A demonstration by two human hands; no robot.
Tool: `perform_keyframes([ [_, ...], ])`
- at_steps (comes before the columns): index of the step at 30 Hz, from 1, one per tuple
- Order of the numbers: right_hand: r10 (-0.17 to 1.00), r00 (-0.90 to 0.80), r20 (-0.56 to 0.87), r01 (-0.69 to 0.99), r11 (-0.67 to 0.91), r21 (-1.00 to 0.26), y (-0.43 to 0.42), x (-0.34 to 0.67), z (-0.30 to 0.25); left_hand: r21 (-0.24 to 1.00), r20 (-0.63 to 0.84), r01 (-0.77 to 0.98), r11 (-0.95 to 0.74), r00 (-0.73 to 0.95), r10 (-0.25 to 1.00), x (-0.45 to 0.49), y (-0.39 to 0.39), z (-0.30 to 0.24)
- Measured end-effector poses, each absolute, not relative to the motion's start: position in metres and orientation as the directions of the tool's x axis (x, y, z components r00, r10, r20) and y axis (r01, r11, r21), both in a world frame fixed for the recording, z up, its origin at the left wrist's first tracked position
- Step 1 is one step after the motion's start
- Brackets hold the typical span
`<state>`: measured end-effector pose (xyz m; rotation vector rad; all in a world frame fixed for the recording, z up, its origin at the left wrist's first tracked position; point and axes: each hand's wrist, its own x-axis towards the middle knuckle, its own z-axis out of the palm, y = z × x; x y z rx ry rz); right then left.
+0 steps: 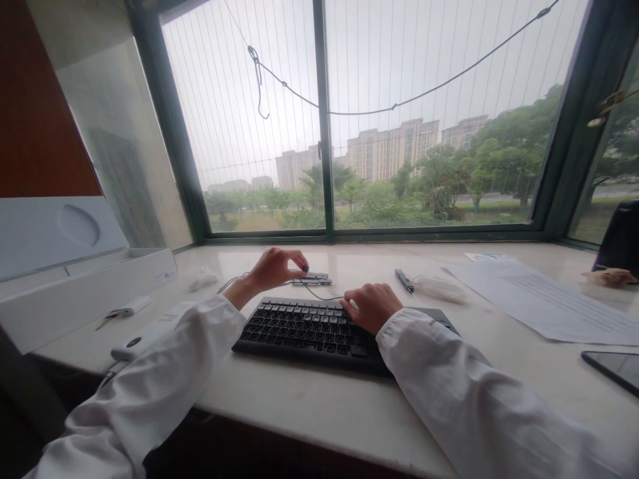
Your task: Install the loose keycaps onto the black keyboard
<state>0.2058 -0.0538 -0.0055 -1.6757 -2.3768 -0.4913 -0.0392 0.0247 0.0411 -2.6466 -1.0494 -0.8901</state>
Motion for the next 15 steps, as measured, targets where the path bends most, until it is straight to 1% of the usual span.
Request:
perform_keyframes([
  [5, 0.877, -0.338, 0.341, 0.939, 0.291, 0.183, -0.056, 0.203, -0.004, 0.205, 0.557, 0.565, -0.799, 0.604, 0.570, -0.043, 0.008, 0.025],
  [7, 0.874, -0.342, 0.345, 0.937, 0.291, 0.193, -0.058, 0.201, -0.004, 0.236, 0.552, 0.530, -0.815, 0.617, 0.561, -0.045, 0.006, 0.022],
  [12, 0.888, -0.321, 0.329, 0.944, 0.271, 0.189, -0.061, 0.187, -0.004, 0.254, 0.524, 0.449, -0.857, 0.680, 0.512, -0.053, 0.009, 0.018],
  [15, 0.884, -0.321, 0.341, 0.945, 0.273, 0.182, -0.063, 0.178, -0.005, 0.253, 0.508, 0.430, -0.867, 0.703, 0.497, -0.059, 0.015, 0.012],
])
